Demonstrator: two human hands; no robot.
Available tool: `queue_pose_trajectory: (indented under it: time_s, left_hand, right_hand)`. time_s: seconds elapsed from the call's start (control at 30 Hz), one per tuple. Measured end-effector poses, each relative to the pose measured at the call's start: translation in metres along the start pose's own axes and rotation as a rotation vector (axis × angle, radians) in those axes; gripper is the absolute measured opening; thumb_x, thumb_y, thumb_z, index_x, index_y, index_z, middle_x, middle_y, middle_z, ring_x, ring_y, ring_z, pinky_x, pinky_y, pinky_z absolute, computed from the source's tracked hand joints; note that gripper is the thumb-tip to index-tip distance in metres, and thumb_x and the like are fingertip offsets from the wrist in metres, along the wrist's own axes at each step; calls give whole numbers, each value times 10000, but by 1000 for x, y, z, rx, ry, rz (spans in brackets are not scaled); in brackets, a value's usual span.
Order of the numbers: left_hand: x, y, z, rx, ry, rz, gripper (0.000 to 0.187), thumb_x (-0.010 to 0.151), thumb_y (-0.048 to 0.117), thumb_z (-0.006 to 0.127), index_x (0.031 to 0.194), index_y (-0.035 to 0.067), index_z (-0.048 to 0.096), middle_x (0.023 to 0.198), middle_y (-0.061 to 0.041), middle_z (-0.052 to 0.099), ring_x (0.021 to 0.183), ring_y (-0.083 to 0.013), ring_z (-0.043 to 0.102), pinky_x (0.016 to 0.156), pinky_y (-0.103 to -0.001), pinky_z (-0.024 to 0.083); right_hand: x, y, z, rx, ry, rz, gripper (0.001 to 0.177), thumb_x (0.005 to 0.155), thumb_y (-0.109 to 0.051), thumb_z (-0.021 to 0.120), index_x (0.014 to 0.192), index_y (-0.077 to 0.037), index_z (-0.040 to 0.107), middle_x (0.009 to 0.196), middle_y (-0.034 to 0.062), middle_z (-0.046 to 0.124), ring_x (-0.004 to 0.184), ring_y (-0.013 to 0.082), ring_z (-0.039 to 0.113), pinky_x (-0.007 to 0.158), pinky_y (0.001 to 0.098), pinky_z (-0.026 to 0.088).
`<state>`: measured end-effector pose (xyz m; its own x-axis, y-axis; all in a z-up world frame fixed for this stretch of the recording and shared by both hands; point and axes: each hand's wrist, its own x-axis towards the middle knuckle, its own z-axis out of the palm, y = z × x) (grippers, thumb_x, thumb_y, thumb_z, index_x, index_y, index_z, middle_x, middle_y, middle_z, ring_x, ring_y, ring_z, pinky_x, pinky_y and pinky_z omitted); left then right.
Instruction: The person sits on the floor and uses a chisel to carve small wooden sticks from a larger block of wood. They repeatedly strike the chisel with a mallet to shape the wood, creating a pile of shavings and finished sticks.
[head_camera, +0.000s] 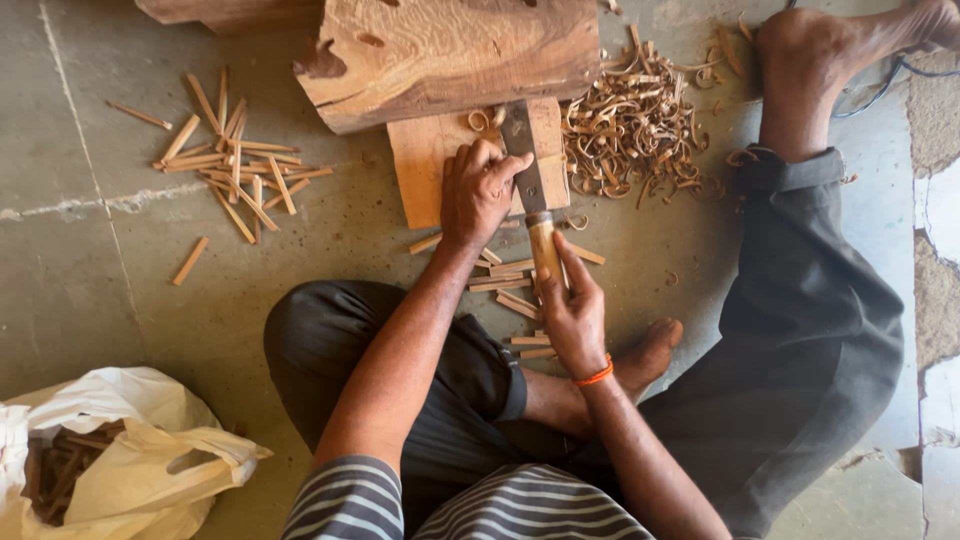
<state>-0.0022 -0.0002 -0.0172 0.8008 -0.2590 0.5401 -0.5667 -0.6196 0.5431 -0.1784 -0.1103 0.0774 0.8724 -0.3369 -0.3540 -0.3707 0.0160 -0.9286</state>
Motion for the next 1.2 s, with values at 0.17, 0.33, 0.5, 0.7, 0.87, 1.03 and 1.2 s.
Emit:
queue_pose_trajectory:
  time_s: [0.17, 0.33, 0.5, 0.7, 0.87, 1.03, 1.2]
  left_hand:
    - [-1, 4, -5, 25, 17, 5, 287, 799, 71, 844, 973, 284, 765, 902, 32, 586, 873, -169, 581, 762, -335, 479]
    - [-5, 4, -3, -36, -10, -35, 278, 810, 90, 865, 1019, 241, 760, 892, 23, 599, 860, -181, 584, 747, -364, 472]
    - [2, 5, -6, -109, 28, -22, 249, 878, 99, 842, 1095, 142, 727, 1116, -18, 679, 1054, -190, 638, 919, -376, 520]
    - [-6, 8, -10, -25, -53, 64, 234, 885, 104, 802, 1116, 123, 766, 1271, -29, 702, 1185, -210, 633, 1035, -379, 487]
    - [-2, 6, -12, 48, -136, 131, 230, 952, 32, 728, 1156, 131, 767, 1314, -23, 706, 1244, -206, 626, 1088, -383, 469]
    - [-4, 7, -10, 62, -161, 164, 354, 924, 6, 706, 1249, 145, 729, 1349, -28, 700, 1293, -213, 622, 1142, -379, 455]
    - [-1, 3, -3, -39, -112, 123, 474, 905, 152, 814, 1350, 167, 652, 1331, -47, 684, 1266, -238, 608, 1123, -410, 465]
  right_hand:
    - [-21, -5, -8, -64, -39, -218, 539, 1038, -135, 562, 1549, -22, 434, 1259, -19, 656, 978, 11, 622, 755, 181, 527]
    - [-12, -15, 0, -18, -7, 54, 561, 1007, -148, 587, 1545, -73, 446, 831, 1, 632, 576, 41, 494, 470, 204, 416]
    - [-6, -10, -1, 237, 58, 57, 556, 1016, -137, 579, 1550, -47, 455, 846, 34, 647, 575, 71, 540, 474, 220, 437]
    - [-50, -1, -52, 199, 150, -67, 558, 1055, -157, 544, 1586, -71, 397, 868, 50, 666, 588, 71, 543, 511, 210, 459]
    - [-58, 3, -65, 42, 194, 4, 559, 1033, -172, 569, 1571, -99, 435, 862, 43, 667, 579, 63, 532, 488, 209, 443]
    - [-63, 10, -66, 99, 139, 44, 578, 1014, -172, 586, 1568, -104, 436, 845, 34, 672, 569, 56, 528, 487, 202, 440]
    - [-65, 11, -61, 74, 85, 78, 601, 999, -175, 607, 1569, -102, 433, 803, 22, 642, 566, 57, 534, 485, 201, 429]
